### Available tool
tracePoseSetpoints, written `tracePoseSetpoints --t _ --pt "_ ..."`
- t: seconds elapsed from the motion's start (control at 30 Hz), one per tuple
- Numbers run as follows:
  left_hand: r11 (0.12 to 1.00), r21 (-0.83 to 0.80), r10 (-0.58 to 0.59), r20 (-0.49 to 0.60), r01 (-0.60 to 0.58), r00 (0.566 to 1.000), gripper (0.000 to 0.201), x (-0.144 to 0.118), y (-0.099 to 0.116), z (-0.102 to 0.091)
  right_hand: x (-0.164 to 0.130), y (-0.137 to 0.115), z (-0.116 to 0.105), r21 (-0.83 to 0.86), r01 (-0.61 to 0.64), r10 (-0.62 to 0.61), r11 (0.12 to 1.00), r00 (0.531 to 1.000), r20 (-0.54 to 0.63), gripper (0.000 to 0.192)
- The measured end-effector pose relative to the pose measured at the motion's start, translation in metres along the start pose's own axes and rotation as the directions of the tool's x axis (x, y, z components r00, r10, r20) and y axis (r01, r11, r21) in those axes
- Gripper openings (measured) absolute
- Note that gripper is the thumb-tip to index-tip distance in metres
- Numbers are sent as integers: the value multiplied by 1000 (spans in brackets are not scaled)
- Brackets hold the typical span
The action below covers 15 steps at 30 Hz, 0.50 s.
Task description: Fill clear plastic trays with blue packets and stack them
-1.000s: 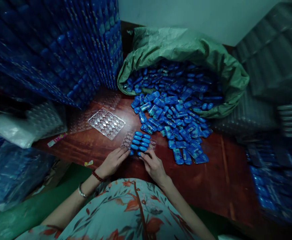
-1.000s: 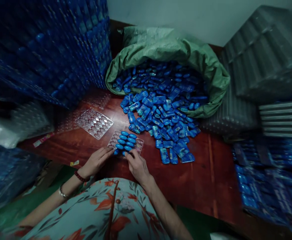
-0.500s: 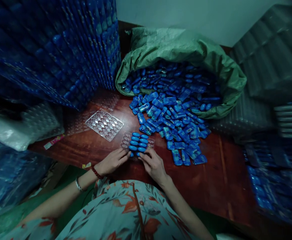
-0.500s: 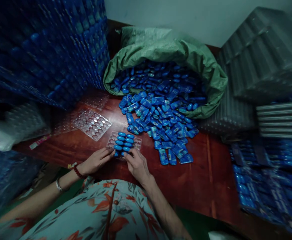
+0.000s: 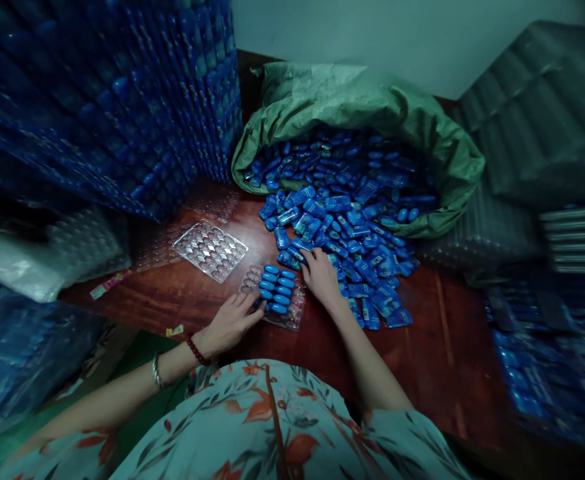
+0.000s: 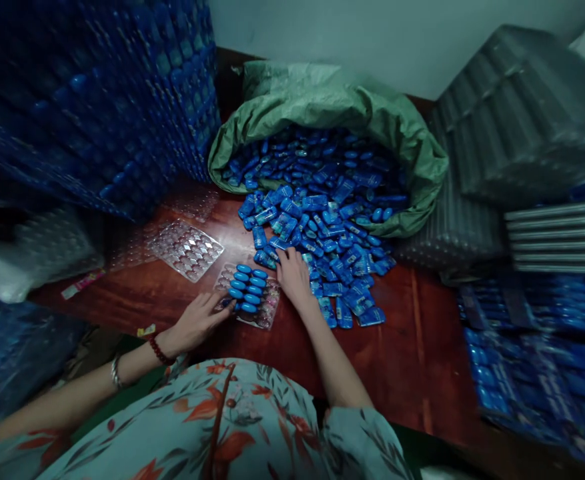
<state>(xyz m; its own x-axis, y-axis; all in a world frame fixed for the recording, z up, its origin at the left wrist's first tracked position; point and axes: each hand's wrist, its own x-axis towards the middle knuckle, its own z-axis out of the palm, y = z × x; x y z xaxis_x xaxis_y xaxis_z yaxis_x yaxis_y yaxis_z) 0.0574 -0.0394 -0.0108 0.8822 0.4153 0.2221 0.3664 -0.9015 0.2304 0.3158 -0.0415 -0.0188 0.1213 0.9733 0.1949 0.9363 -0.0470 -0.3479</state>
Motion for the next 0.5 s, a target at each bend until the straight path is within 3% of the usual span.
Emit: tracePoseSetpoints --t 0.07,0.13,0.23,0.3,0.4,0.43,0.5 --pt "996 -86 -43 -47 39 998 28 1 2 -1 9 3 6 -38 12 -11 999 1000 20 27" --pt "969 -237 -86 -95 62 992 23 6 -1 -5 8 5 8 33 -6 6 999 1000 -10 24" --pt "888 -435 -245 -173 150 954 25 29 -18 -14 -12 8 2 301 -123 155 946 984 -85 21" --pt "856 -479 -304 -161 195 939 25 55 -37 -16 -35 9 -8 544 -225 306 808 950 -62 21" --pt "898 -421 -119 44 126 992 20 103 -67 -9 -73 4 -28 788 -336 389 516 911 134 25" --pt "927 -362 -56 134 101 989 18 119 -75 -4 -85 -1 -34 814 -357 365 457 910 194 25" --pt "973 -224 13 289 54 957 20 143 -82 5 -104 -14 -42 811 -371 294 451 920 258 24"
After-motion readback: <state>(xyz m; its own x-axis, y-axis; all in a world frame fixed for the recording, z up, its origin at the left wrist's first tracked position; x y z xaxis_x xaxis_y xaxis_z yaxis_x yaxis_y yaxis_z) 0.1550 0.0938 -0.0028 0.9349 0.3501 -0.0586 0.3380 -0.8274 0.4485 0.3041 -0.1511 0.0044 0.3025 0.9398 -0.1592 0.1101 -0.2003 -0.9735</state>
